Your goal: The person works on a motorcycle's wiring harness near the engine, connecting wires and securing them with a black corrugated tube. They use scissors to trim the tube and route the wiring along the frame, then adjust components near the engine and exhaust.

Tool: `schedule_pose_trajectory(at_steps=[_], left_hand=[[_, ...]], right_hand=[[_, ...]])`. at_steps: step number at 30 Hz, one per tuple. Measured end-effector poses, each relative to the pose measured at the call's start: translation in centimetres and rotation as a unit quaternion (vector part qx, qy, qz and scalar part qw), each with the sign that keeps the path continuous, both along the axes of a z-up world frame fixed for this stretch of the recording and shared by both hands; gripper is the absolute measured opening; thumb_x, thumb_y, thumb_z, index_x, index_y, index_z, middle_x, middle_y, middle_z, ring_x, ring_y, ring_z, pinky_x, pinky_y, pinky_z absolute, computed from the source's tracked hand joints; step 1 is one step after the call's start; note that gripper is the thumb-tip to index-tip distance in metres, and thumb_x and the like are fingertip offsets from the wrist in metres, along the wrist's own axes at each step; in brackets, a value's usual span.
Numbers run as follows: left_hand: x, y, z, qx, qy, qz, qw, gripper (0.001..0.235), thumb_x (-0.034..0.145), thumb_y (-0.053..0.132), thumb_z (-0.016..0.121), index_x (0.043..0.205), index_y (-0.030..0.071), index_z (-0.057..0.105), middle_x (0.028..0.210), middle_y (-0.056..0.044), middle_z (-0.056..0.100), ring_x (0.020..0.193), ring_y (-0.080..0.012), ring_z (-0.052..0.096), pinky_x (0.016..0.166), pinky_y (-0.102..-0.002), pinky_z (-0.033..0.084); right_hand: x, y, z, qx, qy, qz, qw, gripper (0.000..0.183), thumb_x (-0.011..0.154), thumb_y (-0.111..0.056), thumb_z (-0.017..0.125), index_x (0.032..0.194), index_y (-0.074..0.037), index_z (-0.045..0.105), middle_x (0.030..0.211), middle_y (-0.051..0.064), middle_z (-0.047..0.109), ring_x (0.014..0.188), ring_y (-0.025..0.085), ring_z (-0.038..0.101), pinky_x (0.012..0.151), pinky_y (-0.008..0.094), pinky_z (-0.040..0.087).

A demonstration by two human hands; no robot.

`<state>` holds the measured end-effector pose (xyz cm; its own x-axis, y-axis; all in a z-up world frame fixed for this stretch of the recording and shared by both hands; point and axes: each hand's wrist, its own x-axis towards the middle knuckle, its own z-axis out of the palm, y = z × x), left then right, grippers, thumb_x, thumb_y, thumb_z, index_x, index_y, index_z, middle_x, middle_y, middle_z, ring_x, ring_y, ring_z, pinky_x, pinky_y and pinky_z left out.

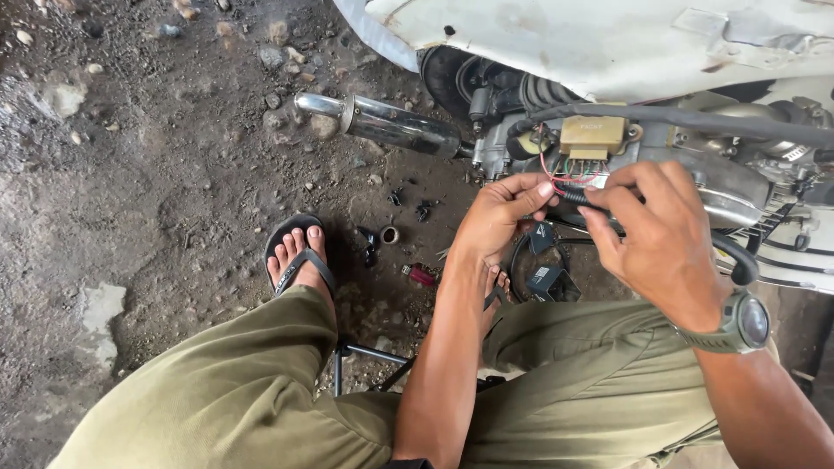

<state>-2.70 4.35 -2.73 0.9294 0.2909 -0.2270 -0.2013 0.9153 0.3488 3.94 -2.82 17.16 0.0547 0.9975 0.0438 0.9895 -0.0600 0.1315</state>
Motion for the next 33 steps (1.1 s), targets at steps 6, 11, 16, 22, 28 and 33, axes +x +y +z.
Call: schedule_pose_trajectory(at_steps=[6, 11, 16, 22, 28, 33], left_hand=[[0.3, 0.0, 0.0, -0.032, -0.021, -0.009, 0.999, 0.013, 0.094, 0.023, 0.075, 0.096, 0.010, 0.073, 0.079, 0.001, 0.066, 0.061, -0.0046, 0.051, 0.057, -0.018, 0.041], [0.7, -0.6, 0.0, -0.059, -0.023, 0.015, 0.998, 0.015, 0.093, 0.022, 0.076, 0.101, 0.009, 0.074, 0.078, 0.001, 0.064, 0.062, -0.0046, 0.049, 0.057, -0.017, 0.038], [0.6, -0.6, 0.4, -0.054, -0.022, 0.015, 0.998, 0.015, 0.094, 0.023, 0.074, 0.099, 0.009, 0.074, 0.078, 0.001, 0.064, 0.063, -0.0045, 0.050, 0.057, -0.017, 0.040], [1.1, -1.2, 0.2, -0.089, -0.035, 0.044, 0.994, 0.013, 0.093, 0.016, 0.075, 0.099, 0.005, 0.073, 0.077, -0.001, 0.063, 0.064, -0.0047, 0.050, 0.059, -0.015, 0.042], [0.7, -0.3, 1.1, -0.033, 0.006, 0.079, 0.996, 0.007, 0.089, 0.010, 0.077, 0.092, 0.005, 0.073, 0.073, -0.003, 0.065, 0.067, -0.0059, 0.058, 0.057, -0.018, 0.043], [-0.7, 1.7, 1.5, 0.050, 0.018, 0.028, 0.998, 0.013, 0.092, 0.019, 0.076, 0.095, 0.006, 0.075, 0.081, -0.002, 0.067, 0.073, -0.0083, 0.058, 0.065, -0.022, 0.050]], right_hand=[[0.0, 0.1, -1.3, 0.011, 0.000, -0.011, 1.000, 0.019, 0.094, 0.005, 0.081, 0.090, 0.002, 0.063, 0.099, 0.016, 0.060, 0.088, 0.033, 0.051, 0.078, 0.041, 0.043], [-0.2, 0.4, -1.4, -0.010, -0.071, -0.003, 0.997, 0.013, 0.097, 0.000, 0.076, 0.091, 0.000, 0.064, 0.103, 0.016, 0.062, 0.088, 0.033, 0.051, 0.077, 0.042, 0.042], [-0.3, 0.5, -0.7, -0.061, -0.155, -0.005, 0.986, 0.013, 0.101, -0.018, 0.075, 0.112, -0.010, 0.074, 0.107, 0.005, 0.065, 0.092, 0.029, 0.054, 0.075, 0.041, 0.040], [-0.9, 0.8, -1.6, -0.041, -0.195, 0.011, 0.980, 0.009, 0.097, -0.015, 0.075, 0.102, -0.009, 0.071, 0.103, 0.006, 0.066, 0.088, 0.029, 0.053, 0.075, 0.041, 0.035], [-1.2, 0.9, -3.0, -0.014, -0.226, -0.006, 0.974, 0.021, 0.094, 0.000, 0.070, 0.082, -0.009, 0.056, 0.098, 0.009, 0.059, 0.083, 0.029, 0.045, 0.071, 0.040, 0.035], [-0.3, 0.3, -2.4, 0.003, -0.129, -0.031, 0.991, 0.016, 0.095, -0.010, 0.084, 0.106, -0.006, 0.073, 0.106, 0.012, 0.064, 0.093, 0.031, 0.052, 0.076, 0.041, 0.040]])
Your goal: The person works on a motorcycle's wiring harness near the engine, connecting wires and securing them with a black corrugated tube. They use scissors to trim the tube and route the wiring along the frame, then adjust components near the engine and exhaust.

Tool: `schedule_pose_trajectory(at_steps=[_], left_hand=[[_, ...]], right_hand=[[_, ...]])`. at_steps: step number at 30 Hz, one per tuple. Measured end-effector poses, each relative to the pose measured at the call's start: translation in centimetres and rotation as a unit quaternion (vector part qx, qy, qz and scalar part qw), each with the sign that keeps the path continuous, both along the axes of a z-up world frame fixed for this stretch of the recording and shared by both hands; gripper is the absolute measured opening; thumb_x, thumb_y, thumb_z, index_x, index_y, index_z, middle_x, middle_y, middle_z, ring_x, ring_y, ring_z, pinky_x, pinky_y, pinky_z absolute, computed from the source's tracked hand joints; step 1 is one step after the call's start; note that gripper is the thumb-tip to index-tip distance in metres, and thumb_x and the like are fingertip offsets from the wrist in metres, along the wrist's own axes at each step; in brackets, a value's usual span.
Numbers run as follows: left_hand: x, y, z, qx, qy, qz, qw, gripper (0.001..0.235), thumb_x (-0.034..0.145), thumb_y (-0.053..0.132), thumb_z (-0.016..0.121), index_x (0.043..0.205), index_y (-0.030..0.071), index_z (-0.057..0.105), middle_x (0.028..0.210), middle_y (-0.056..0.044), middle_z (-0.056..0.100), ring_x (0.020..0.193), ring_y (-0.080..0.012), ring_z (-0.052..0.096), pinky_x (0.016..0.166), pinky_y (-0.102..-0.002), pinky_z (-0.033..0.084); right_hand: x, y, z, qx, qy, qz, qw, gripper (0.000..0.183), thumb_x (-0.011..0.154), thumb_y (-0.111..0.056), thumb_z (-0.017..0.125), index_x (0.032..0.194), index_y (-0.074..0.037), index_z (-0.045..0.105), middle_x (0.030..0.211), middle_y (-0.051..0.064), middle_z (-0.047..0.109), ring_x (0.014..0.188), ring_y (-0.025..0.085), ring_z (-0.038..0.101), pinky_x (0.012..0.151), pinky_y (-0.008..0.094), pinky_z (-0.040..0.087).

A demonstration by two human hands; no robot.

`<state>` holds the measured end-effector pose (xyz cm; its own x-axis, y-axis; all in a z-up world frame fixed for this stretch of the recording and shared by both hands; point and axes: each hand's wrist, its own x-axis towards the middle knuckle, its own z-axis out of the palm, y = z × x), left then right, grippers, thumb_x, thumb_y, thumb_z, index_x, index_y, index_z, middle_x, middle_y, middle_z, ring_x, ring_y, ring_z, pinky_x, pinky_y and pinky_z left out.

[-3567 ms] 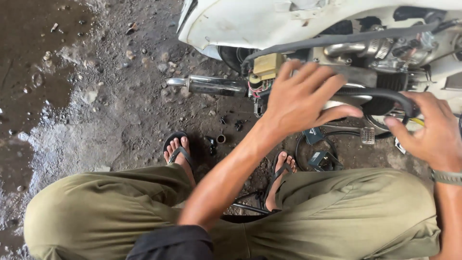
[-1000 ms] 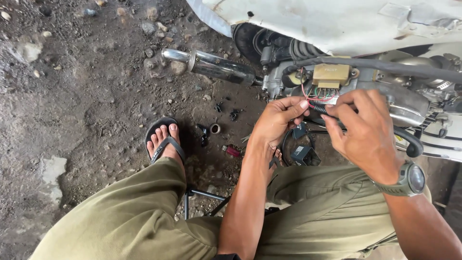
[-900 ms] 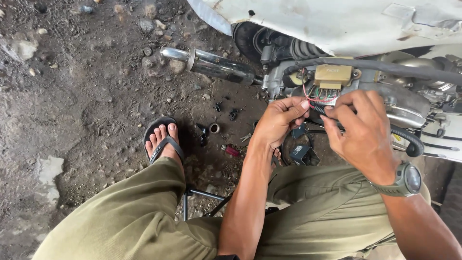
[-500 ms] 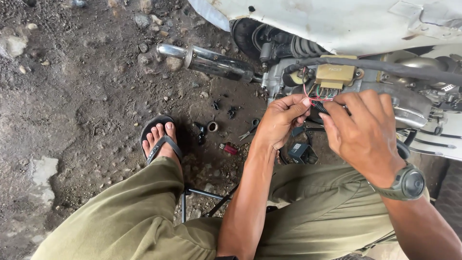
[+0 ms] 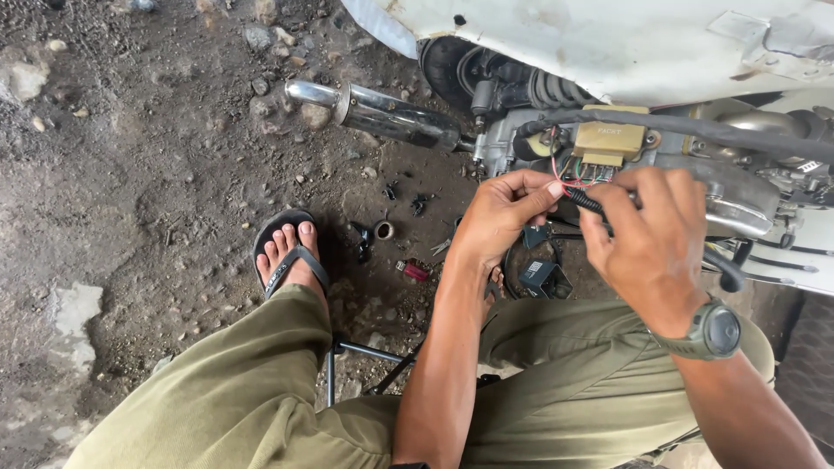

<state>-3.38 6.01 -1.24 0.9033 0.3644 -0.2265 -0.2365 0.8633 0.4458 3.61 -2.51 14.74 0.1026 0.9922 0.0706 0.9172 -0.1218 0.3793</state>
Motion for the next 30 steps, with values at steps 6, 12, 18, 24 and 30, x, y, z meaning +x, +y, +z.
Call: schedule_pose_trajectory(at_steps=[6, 12, 18, 24, 30], left_hand=[[-0.4, 0.2, -0.4, -0.032, -0.069, -0.021, 0.997, 0.025, 0.102, 0.029, 0.065, 0.110, 0.006, 0.072, 0.090, -0.003, 0.070, 0.069, -0.0077, 0.060, 0.068, -0.021, 0.051], [1.1, -1.4, -1.5, -0.076, -0.072, 0.002, 0.994, 0.021, 0.100, 0.023, 0.068, 0.109, 0.005, 0.070, 0.083, -0.002, 0.063, 0.069, -0.0077, 0.055, 0.067, -0.020, 0.049], [1.9, -2.3, -1.5, -0.196, -0.117, 0.009, 0.974, 0.013, 0.098, 0.016, 0.070, 0.106, 0.005, 0.067, 0.081, -0.004, 0.061, 0.068, -0.0074, 0.055, 0.065, -0.017, 0.048], [2.0, -2.7, -1.7, -0.199, -0.100, 0.005, 0.975, 0.012, 0.098, 0.015, 0.072, 0.105, 0.005, 0.070, 0.082, -0.005, 0.066, 0.068, -0.0069, 0.057, 0.065, -0.017, 0.051], [2.1, -2.8, -2.3, -0.203, -0.121, 0.015, 0.971, 0.012, 0.098, 0.010, 0.071, 0.107, 0.003, 0.071, 0.083, -0.007, 0.065, 0.064, -0.0070, 0.052, 0.062, -0.016, 0.047]], right_hand=[[-1.9, -0.2, 0.8, 0.026, -0.021, -0.015, 0.999, 0.021, 0.108, -0.026, 0.077, 0.113, -0.006, 0.080, 0.109, 0.007, 0.072, 0.097, 0.030, 0.056, 0.082, 0.041, 0.041], [-1.5, -0.4, -0.1, 0.041, 0.041, -0.075, 0.996, 0.016, 0.104, -0.023, 0.079, 0.107, -0.008, 0.074, 0.108, 0.006, 0.069, 0.098, 0.031, 0.053, 0.087, 0.042, 0.032], [-1.4, -0.1, -0.5, 0.027, 0.013, -0.071, 0.997, 0.013, 0.106, -0.023, 0.074, 0.107, -0.009, 0.075, 0.108, 0.006, 0.069, 0.099, 0.030, 0.055, 0.089, 0.044, 0.032], [-1.8, 0.6, -1.0, 0.024, 0.001, -0.060, 0.998, 0.015, 0.105, -0.018, 0.071, 0.109, -0.005, 0.076, 0.106, 0.010, 0.066, 0.098, 0.031, 0.053, 0.086, 0.045, 0.029], [-1.7, 0.5, -1.1, 0.052, 0.010, -0.054, 0.997, 0.014, 0.104, -0.020, 0.077, 0.106, -0.007, 0.073, 0.105, 0.009, 0.067, 0.098, 0.031, 0.054, 0.086, 0.044, 0.031]])
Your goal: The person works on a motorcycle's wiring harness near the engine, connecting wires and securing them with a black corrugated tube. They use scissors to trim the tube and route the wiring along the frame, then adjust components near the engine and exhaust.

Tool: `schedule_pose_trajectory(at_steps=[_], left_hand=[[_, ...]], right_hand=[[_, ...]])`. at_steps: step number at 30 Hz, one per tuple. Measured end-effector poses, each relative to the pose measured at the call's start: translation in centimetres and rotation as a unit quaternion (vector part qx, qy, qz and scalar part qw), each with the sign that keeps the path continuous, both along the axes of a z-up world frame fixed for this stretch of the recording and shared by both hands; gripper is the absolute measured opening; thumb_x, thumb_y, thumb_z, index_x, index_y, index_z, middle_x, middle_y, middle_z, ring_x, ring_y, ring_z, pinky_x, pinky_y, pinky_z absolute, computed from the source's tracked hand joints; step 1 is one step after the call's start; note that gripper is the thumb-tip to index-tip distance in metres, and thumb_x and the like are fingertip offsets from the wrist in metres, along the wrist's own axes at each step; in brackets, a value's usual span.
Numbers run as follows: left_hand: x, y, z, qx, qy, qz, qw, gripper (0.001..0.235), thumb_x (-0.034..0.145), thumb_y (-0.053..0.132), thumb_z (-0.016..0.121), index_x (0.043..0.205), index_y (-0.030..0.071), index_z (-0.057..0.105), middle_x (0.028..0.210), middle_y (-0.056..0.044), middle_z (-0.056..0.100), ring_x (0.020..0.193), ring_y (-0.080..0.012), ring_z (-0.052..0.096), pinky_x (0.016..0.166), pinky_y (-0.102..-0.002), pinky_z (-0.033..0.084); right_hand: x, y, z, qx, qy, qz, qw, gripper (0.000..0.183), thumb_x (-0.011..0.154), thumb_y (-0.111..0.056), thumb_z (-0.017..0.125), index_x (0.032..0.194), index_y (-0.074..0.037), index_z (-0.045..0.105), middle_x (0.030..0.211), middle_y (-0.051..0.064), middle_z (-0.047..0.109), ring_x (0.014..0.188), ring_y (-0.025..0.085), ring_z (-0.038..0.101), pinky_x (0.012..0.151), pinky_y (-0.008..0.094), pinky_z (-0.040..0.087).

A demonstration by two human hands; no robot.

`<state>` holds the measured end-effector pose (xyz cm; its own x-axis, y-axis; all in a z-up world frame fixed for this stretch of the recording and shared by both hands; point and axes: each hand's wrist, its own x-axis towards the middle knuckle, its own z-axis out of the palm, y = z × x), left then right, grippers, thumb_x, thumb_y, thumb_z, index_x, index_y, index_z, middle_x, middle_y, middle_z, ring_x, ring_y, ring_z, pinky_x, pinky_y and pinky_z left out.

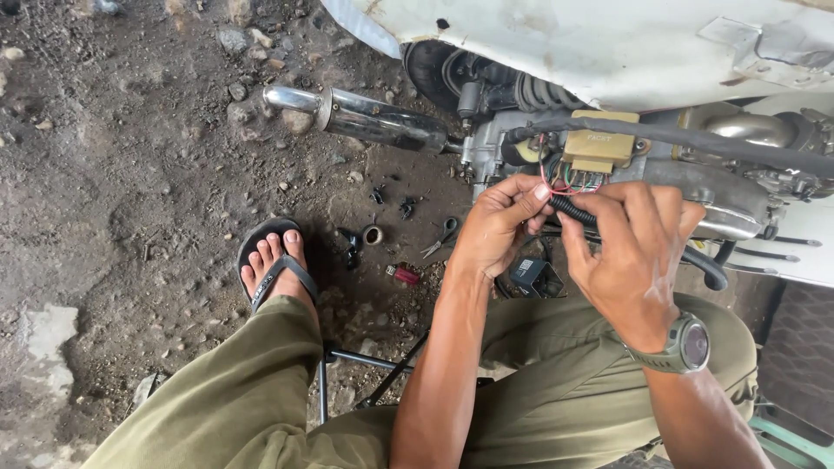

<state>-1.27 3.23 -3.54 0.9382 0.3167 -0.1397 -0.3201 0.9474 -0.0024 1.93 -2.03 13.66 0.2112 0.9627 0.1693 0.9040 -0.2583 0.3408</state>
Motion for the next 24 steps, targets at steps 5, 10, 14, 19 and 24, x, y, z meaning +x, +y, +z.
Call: schedule_pose_trajectory(at_steps=[5, 10, 14, 19, 24], left_hand=[[-0.2, 0.2, 0.1, -0.006, -0.009, 0.002, 1.000, 0.007, 0.097, 0.010, 0.072, 0.101, 0.005, 0.071, 0.080, -0.004, 0.065, 0.065, -0.0064, 0.051, 0.061, -0.016, 0.045], [-1.0, 1.2, 0.8, 0.030, 0.017, -0.007, 0.999, 0.013, 0.097, 0.017, 0.073, 0.103, 0.006, 0.072, 0.079, -0.002, 0.064, 0.062, -0.0036, 0.048, 0.055, -0.013, 0.040], [-1.2, 2.4, 0.9, 0.041, 0.028, -0.029, 0.998, 0.029, 0.103, 0.030, 0.064, 0.102, 0.002, 0.068, 0.080, 0.000, 0.059, 0.058, -0.0039, 0.046, 0.050, -0.017, 0.033], [-0.8, 2.0, 0.9, 0.041, 0.056, -0.054, 0.996, 0.015, 0.099, 0.026, 0.070, 0.100, 0.011, 0.072, 0.076, 0.004, 0.059, 0.053, 0.0005, 0.045, 0.036, -0.013, 0.025], [0.2, 0.7, 0.5, -0.017, 0.017, -0.027, 0.999, 0.014, 0.097, 0.021, 0.072, 0.101, 0.008, 0.070, 0.072, 0.001, 0.051, 0.056, -0.0018, 0.037, 0.048, -0.013, 0.026]], right_hand=[[-0.5, 0.5, -0.4, 0.014, -0.022, 0.016, 1.000, 0.011, 0.105, -0.019, 0.078, 0.105, -0.008, 0.078, 0.102, 0.006, 0.067, 0.093, 0.029, 0.054, 0.087, 0.044, 0.029], [-0.7, 0.4, -0.4, 0.007, -0.051, 0.025, 0.998, 0.017, 0.110, -0.022, 0.072, 0.105, -0.008, 0.079, 0.101, 0.004, 0.069, 0.093, 0.028, 0.055, 0.088, 0.043, 0.029], [-0.4, 0.1, -0.4, 0.023, -0.071, 0.034, 0.997, 0.021, 0.106, -0.033, 0.081, 0.104, -0.011, 0.080, 0.105, 0.004, 0.072, 0.094, 0.027, 0.056, 0.090, 0.041, 0.030], [-0.4, -0.2, -0.4, 0.031, -0.078, 0.043, 0.995, 0.019, 0.107, -0.028, 0.081, 0.104, -0.009, 0.081, 0.105, 0.001, 0.079, 0.094, 0.027, 0.059, 0.097, 0.040, 0.030], [0.0, -0.2, -1.1, 0.054, -0.011, 0.045, 0.997, 0.009, 0.104, -0.017, 0.082, 0.099, -0.009, 0.079, 0.105, 0.003, 0.076, 0.097, 0.030, 0.056, 0.092, 0.043, 0.031]])
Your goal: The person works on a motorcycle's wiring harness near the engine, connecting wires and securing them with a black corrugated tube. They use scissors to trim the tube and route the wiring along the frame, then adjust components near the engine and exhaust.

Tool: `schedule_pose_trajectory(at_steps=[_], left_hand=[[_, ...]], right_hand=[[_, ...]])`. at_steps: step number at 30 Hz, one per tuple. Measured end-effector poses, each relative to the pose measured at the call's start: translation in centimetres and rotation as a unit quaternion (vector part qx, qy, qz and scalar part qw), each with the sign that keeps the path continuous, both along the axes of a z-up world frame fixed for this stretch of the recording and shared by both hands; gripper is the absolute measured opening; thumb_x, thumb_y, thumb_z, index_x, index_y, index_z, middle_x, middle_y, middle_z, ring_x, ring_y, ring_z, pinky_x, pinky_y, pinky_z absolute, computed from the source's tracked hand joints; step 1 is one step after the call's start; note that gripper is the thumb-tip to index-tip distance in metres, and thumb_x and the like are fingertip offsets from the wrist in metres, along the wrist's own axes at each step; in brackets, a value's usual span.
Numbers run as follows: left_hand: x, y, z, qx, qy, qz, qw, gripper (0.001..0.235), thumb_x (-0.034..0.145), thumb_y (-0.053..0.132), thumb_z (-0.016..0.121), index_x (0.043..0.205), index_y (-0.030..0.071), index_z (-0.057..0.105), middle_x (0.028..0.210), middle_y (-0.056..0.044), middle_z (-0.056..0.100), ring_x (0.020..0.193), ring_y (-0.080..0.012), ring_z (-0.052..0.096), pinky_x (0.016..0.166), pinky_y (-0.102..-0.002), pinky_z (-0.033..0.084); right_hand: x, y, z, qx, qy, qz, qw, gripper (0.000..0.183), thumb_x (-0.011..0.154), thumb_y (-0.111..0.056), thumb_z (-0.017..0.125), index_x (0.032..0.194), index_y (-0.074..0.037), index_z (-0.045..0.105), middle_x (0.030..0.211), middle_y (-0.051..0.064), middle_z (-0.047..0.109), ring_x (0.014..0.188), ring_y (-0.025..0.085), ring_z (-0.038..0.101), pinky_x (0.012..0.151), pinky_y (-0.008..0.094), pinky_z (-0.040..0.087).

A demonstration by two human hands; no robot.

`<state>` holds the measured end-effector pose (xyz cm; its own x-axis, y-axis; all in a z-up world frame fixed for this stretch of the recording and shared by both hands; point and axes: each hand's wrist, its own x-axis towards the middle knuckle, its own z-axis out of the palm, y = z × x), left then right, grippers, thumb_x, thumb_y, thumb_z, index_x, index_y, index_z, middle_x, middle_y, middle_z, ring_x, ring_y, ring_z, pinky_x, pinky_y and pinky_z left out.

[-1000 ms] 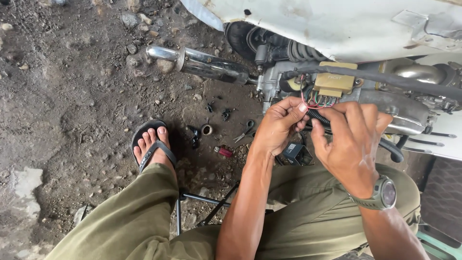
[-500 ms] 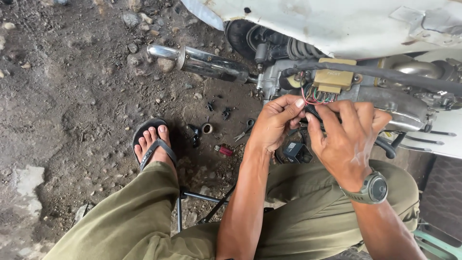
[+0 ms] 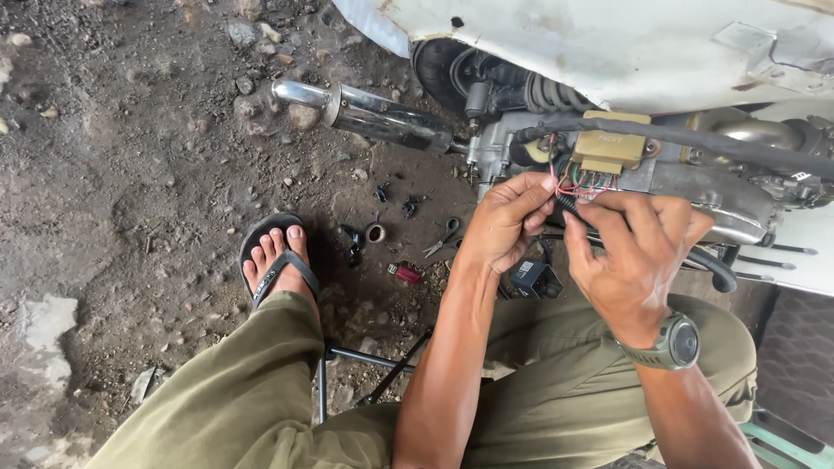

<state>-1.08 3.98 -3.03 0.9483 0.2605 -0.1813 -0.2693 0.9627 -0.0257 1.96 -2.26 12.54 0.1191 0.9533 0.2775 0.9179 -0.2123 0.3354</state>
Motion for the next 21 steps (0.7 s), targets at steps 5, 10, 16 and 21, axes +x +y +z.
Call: schedule_pose_trajectory(at_steps=[5, 10, 16, 21], left_hand=[[0.2, -0.3, 0.2, -0.030, 0.001, 0.011, 1.000, 0.009, 0.096, 0.016, 0.072, 0.097, 0.008, 0.069, 0.068, 0.001, 0.050, 0.054, -0.0024, 0.037, 0.048, -0.013, 0.027], [-0.1, 0.2, 0.4, -0.042, -0.006, 0.021, 0.999, 0.008, 0.097, 0.014, 0.070, 0.095, 0.007, 0.068, 0.063, 0.003, 0.045, 0.053, -0.0027, 0.037, 0.049, -0.014, 0.028], [-0.3, 0.2, 0.0, -0.005, 0.032, 0.003, 0.999, 0.013, 0.095, 0.021, 0.074, 0.097, 0.008, 0.072, 0.069, 0.001, 0.056, 0.053, -0.0023, 0.040, 0.049, -0.014, 0.031], [-2.2, 2.0, 0.3, 0.111, -0.005, -0.006, 0.994, 0.026, 0.101, 0.028, 0.068, 0.111, 0.005, 0.074, 0.084, -0.003, 0.066, 0.063, -0.0066, 0.051, 0.058, -0.018, 0.039]], right_hand=[[-0.4, 0.7, -0.1, -0.006, -0.047, -0.003, 0.999, 0.015, 0.107, -0.022, 0.076, 0.099, -0.010, 0.082, 0.098, -0.002, 0.076, 0.091, 0.026, 0.055, 0.091, 0.042, 0.028], [-0.9, 1.4, -0.5, -0.012, -0.094, -0.005, 0.995, 0.021, 0.110, -0.026, 0.073, 0.098, -0.011, 0.081, 0.092, -0.004, 0.075, 0.087, 0.023, 0.054, 0.087, 0.040, 0.027], [-0.9, 0.8, -0.1, 0.007, -0.022, -0.026, 0.999, 0.012, 0.106, -0.018, 0.078, 0.100, -0.007, 0.077, 0.104, 0.001, 0.078, 0.094, 0.028, 0.059, 0.091, 0.044, 0.029], [-0.7, 0.3, 0.7, 0.034, -0.048, -0.015, 0.998, 0.023, 0.105, -0.027, 0.075, 0.098, -0.005, 0.074, 0.105, 0.008, 0.075, 0.095, 0.029, 0.058, 0.090, 0.040, 0.033]])
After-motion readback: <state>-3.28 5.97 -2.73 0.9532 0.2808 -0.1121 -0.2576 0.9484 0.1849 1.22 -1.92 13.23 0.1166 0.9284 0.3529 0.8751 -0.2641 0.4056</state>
